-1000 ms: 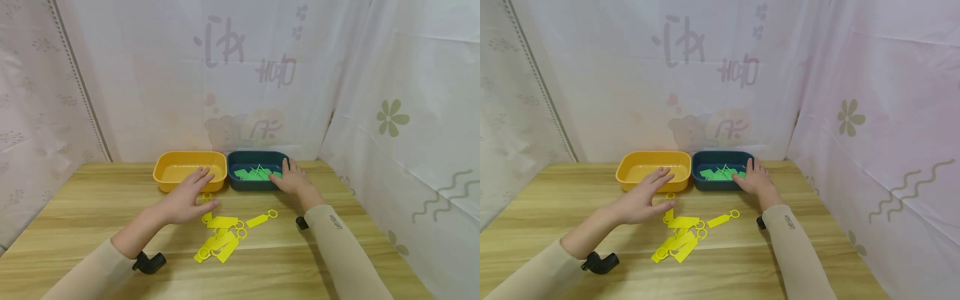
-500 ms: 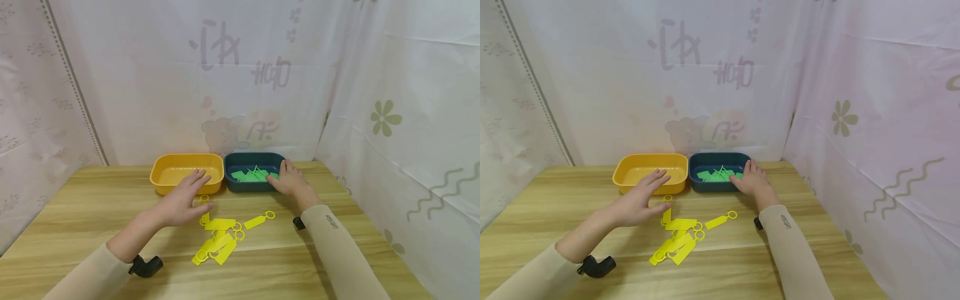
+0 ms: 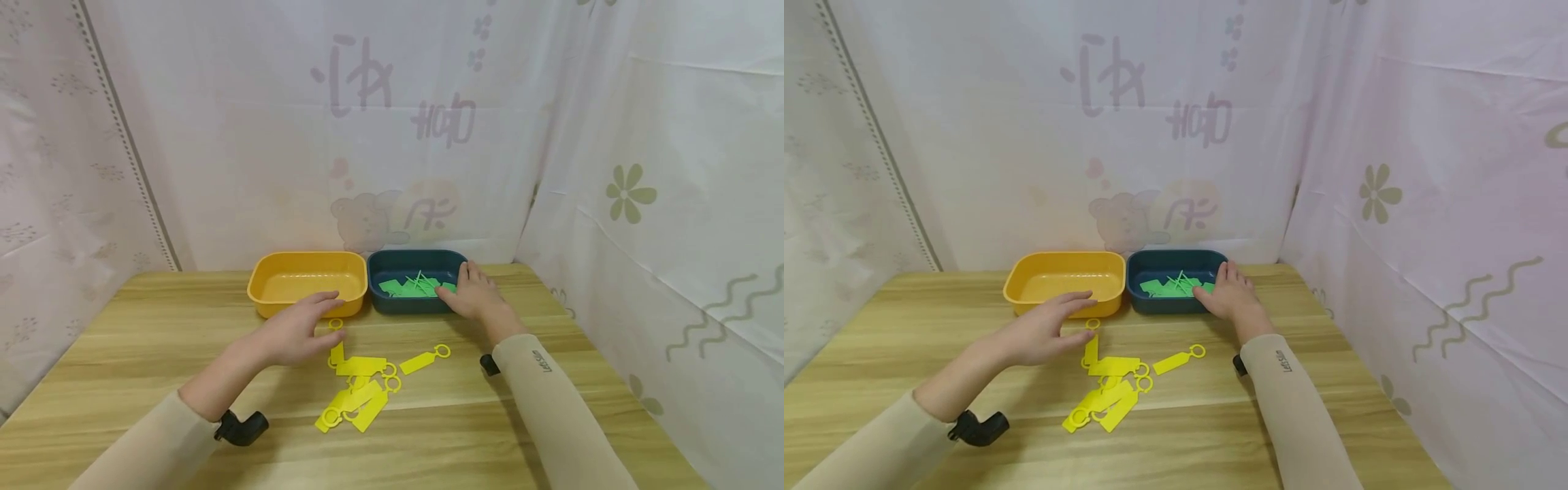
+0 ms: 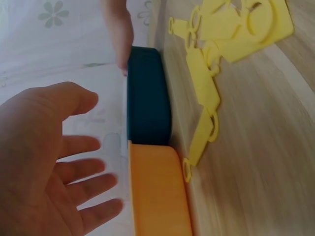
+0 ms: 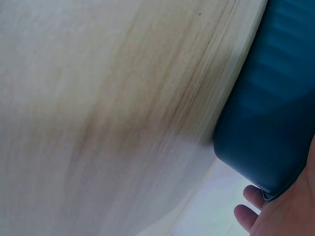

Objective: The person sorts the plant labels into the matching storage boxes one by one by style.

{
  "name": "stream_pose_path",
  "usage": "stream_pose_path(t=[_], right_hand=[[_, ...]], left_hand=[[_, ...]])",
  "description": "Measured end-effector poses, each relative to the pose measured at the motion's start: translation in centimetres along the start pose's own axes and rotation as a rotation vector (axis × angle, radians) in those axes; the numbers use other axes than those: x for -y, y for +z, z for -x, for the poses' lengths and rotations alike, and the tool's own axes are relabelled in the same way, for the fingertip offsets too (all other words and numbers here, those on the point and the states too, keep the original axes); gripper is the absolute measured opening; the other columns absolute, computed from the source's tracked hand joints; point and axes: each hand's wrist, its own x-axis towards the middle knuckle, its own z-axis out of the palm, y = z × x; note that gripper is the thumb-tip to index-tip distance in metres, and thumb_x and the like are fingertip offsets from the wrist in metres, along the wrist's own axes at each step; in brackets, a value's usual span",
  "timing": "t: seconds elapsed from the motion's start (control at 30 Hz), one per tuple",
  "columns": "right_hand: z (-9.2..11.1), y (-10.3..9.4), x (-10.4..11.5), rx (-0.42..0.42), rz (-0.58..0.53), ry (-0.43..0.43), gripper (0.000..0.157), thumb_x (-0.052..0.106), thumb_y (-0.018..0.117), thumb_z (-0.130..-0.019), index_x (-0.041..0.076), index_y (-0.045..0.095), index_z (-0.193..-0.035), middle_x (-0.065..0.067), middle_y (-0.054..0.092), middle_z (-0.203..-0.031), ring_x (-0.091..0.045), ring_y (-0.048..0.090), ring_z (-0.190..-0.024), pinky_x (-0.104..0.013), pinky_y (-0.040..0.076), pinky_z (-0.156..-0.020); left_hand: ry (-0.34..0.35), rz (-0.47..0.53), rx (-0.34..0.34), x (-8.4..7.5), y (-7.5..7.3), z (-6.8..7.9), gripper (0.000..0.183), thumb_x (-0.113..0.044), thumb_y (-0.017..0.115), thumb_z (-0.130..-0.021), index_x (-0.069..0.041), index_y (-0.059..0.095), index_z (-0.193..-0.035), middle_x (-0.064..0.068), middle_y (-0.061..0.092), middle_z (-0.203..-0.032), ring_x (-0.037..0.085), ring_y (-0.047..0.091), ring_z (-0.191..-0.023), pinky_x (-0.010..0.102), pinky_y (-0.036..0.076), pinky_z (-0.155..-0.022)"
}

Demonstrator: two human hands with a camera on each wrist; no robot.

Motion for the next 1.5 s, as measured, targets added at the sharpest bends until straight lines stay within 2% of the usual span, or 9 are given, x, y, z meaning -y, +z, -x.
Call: stream_pose_path(t=[0.2, 0.27, 0.43, 0.63, 0.83, 1.03, 1.37, 1.5], right_hand=[[-0.3, 0.1, -0.2, 0.012, -0.018, 0.011, 0.11, 0.07, 0.039, -0.109, -0.01, -0.004, -0.171, -0.032, -0.006, -0.182, -0.055, 0.005, -0.169, -0.068, 0.007, -0.137], [-0.5, 0.3, -0.4, 0.022, -0.024, 0.017, 0.11, 0.07, 0.039, -0.109, -0.01, -0.005, -0.171, -0.032, -0.007, -0.182, -0.055, 0.004, -0.169, -0.067, 0.006, -0.137], [-1.1, 0.5, -0.8, 0.035, -0.035, 0.016, 0.113, 0.072, 0.039, -0.108, -0.009, -0.008, -0.171, -0.031, -0.01, -0.182, -0.055, 0.002, -0.169, -0.069, 0.006, -0.137], [-1.1, 0.3, -0.8, 0.038, -0.031, 0.019, 0.112, 0.072, 0.038, -0.108, -0.008, -0.009, -0.171, -0.03, -0.01, -0.182, -0.055, 0.002, -0.169, -0.069, 0.006, -0.137], [-0.7, 0.1, -0.6, 0.043, -0.029, 0.02, 0.113, 0.074, 0.037, -0.108, -0.008, -0.007, -0.171, -0.031, -0.01, -0.182, -0.055, 0.002, -0.169, -0.068, 0.005, -0.137], [-0.9, 0.4, -0.6, 0.04, -0.029, 0.023, 0.113, 0.073, 0.038, -0.108, -0.008, -0.007, -0.171, -0.03, -0.01, -0.182, -0.055, 0.002, -0.169, -0.068, 0.005, -0.137], [-1.6, 0.7, -1.1, 0.046, -0.035, 0.02, 0.115, 0.074, 0.039, -0.107, -0.007, -0.01, -0.171, -0.03, -0.011, -0.182, -0.055, 0.001, -0.169, -0.07, 0.005, -0.137], [-1.6, 0.8, -1.0, 0.044, -0.039, 0.02, 0.115, 0.074, 0.039, -0.107, -0.007, -0.01, -0.171, -0.03, -0.012, -0.182, -0.056, 0.001, -0.169, -0.069, 0.004, -0.137]], left_hand=[[0.032, -0.042, 0.097, 1.0, 1.2, -0.9, 0.051, -0.032, 0.071, -0.106, -0.004, 0.067, -0.148, 0.015, 0.065, -0.156, 0.036, 0.061, -0.147, 0.056, 0.048, -0.124], [0.056, -0.042, 0.126, 1.3, 1.8, -1.2, 0.046, -0.028, 0.072, -0.105, -0.003, 0.07, -0.144, 0.015, 0.068, -0.151, 0.035, 0.065, -0.14, 0.055, 0.051, -0.121], [0.069, -0.012, 0.171, 1.2, 2.7, -1.7, 0.042, -0.023, 0.078, -0.101, -0.004, 0.074, -0.138, 0.013, 0.074, -0.14, 0.029, 0.07, -0.122, 0.05, 0.058, -0.112], [0.091, -0.063, 0.174, 0.7, 3.4, -1.9, 0.044, -0.026, 0.087, -0.093, -0.008, 0.078, -0.133, 0.007, 0.074, -0.129, 0.022, 0.068, -0.114, 0.044, 0.059, -0.108], [0.136, -0.118, 0.18, 0.5, 4.0, -2.0, 0.03, -0.025, 0.089, -0.09, -0.013, 0.081, -0.116, 0.002, 0.07, -0.111, 0.015, 0.059, -0.096, 0.037, 0.057, -0.094], [0.132, -0.093, 0.203, 0.2, 4.4, -1.8, 0.031, -0.026, 0.091, -0.09, -0.013, 0.081, -0.116, 0.001, 0.069, -0.107, 0.013, 0.057, -0.092, 0.034, 0.056, -0.091], [0.118, -0.114, 0.219, -0.1, 4.5, -1.7, 0.025, -0.018, 0.089, -0.091, -0.011, 0.081, -0.113, -0.001, 0.068, -0.101, 0.013, 0.057, -0.087, 0.033, 0.056, -0.088], [0.122, -0.122, 0.225, -0.2, 4.5, -1.8, 0.019, -0.016, 0.087, -0.093, -0.011, 0.079, -0.11, 0.0, 0.067, -0.098, 0.014, 0.055, -0.086, 0.031, 0.053, -0.083]])
